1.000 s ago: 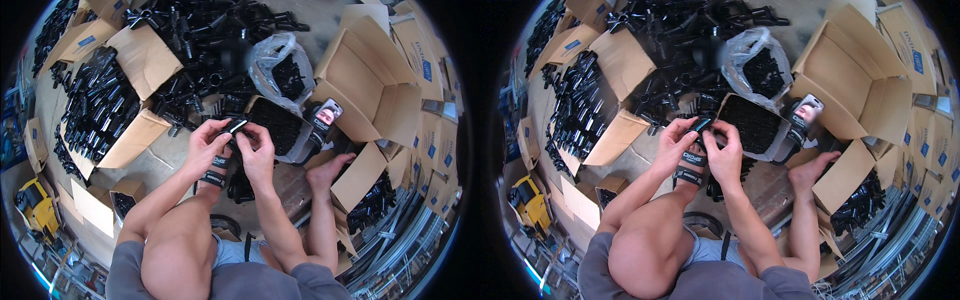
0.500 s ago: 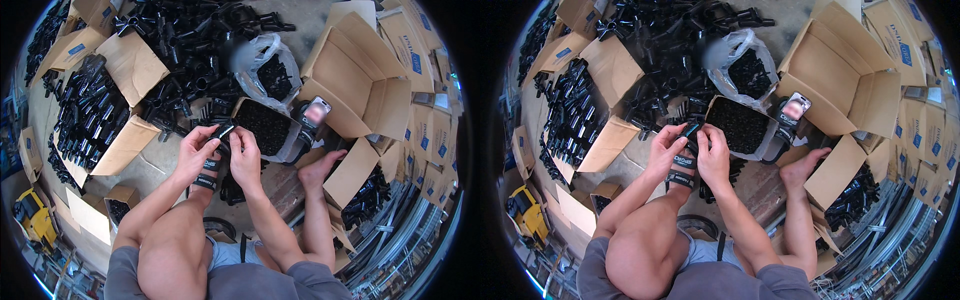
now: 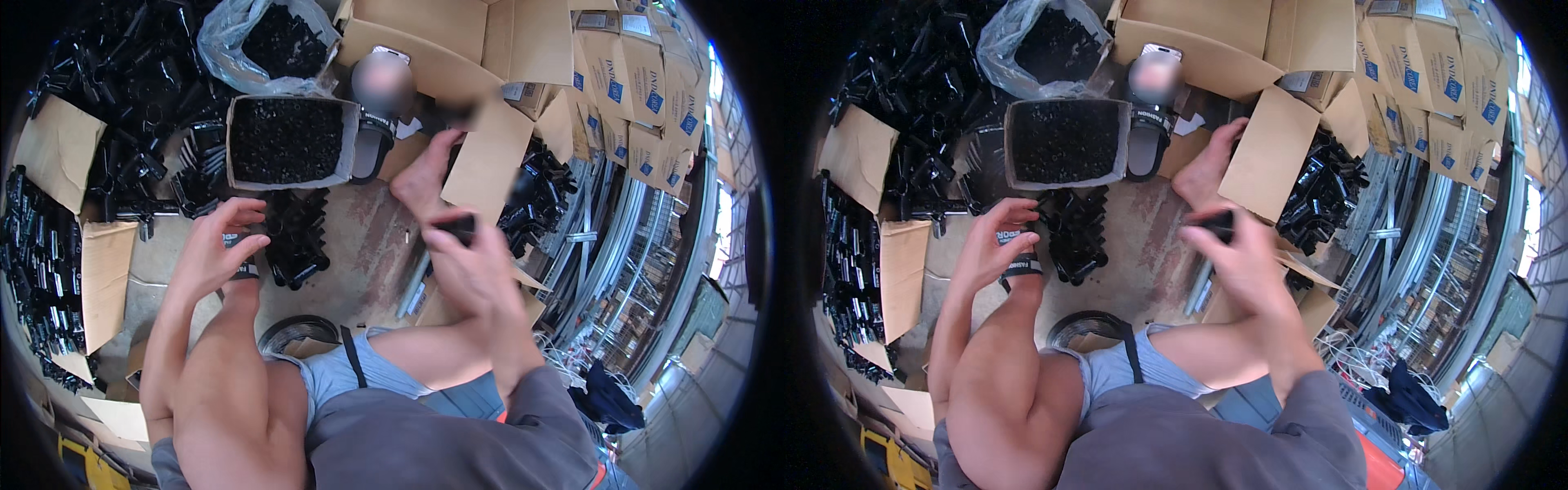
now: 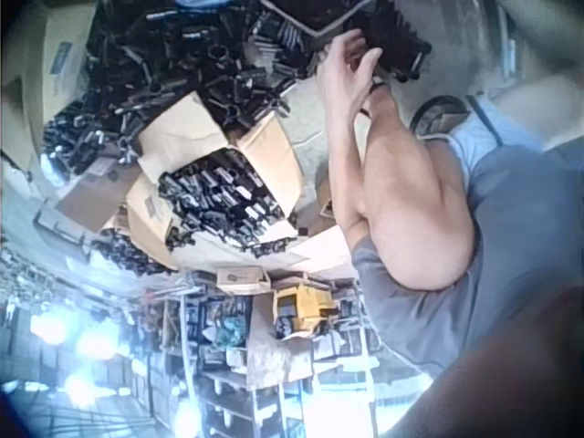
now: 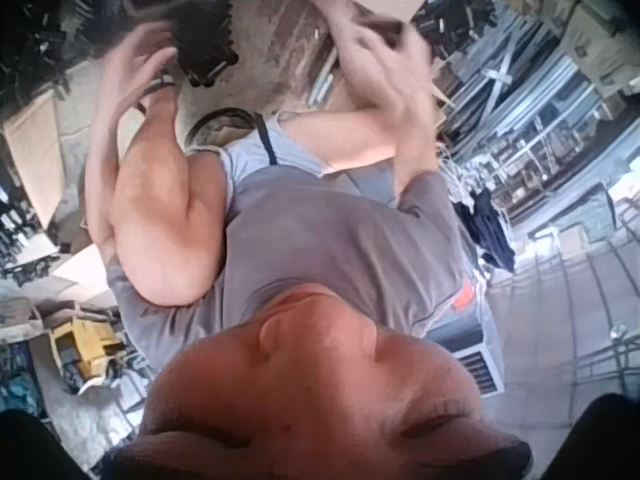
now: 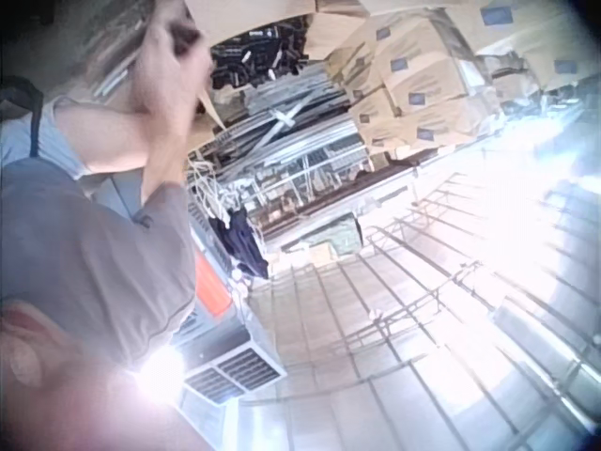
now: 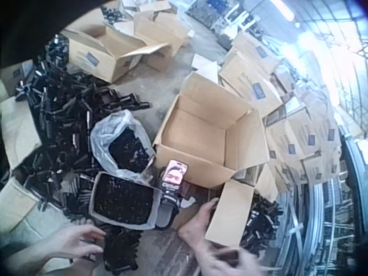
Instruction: The person sorts through cardboard boxes on the floor, picking up black metal connectors, handling them individually, and placing them into different boxes or a small black bin.
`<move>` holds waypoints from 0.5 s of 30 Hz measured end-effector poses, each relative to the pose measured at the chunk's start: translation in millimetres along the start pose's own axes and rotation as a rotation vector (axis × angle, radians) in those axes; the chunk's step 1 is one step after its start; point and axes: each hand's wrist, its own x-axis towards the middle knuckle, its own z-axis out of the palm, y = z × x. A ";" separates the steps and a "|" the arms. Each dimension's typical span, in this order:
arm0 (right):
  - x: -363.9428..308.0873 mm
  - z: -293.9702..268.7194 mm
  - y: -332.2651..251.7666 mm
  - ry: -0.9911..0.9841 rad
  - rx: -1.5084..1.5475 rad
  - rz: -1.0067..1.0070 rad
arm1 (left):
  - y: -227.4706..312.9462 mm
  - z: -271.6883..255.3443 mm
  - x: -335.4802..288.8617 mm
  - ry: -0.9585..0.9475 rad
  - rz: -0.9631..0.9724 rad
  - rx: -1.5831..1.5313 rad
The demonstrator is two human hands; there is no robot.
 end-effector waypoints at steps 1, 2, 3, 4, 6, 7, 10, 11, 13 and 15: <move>-17.6 -32.3 18.0 0.078 -0.087 0.040 | -5.8 5.9 3.1 -0.061 0.021 0.049; -34.9 -63.7 30.9 0.146 -0.173 0.080 | -8.1 10.8 4.6 -0.122 0.074 0.153; -55.3 -95.8 44.2 0.217 -0.256 0.132 | -11.5 19.1 8.7 -0.181 0.124 0.260; -71.2 -117.3 65.4 0.255 -0.364 0.175 | -14.9 20.1 7.9 -0.225 0.156 0.386; -103.3 -151.4 104.9 0.282 -0.514 0.312 | -43.8 32.9 12.7 -0.243 0.395 0.564; -119.2 -170.4 149.0 0.256 -0.454 0.404 | -51.1 38.7 15.6 -0.240 0.520 0.608; -154.6 -185.8 241.2 0.115 -0.424 0.523 | -59.8 51.7 20.2 -0.319 0.657 0.708; -155.3 -172.8 252.2 0.134 -0.457 0.446 | -63.5 52.5 18.1 -0.358 0.630 0.725; -173.5 -162.4 300.9 0.532 -0.879 0.470 | -66.7 57.0 19.5 -0.440 0.596 0.754; -160.8 -162.5 299.6 0.772 -0.598 0.413 | -71.3 59.4 18.1 -0.456 0.675 0.839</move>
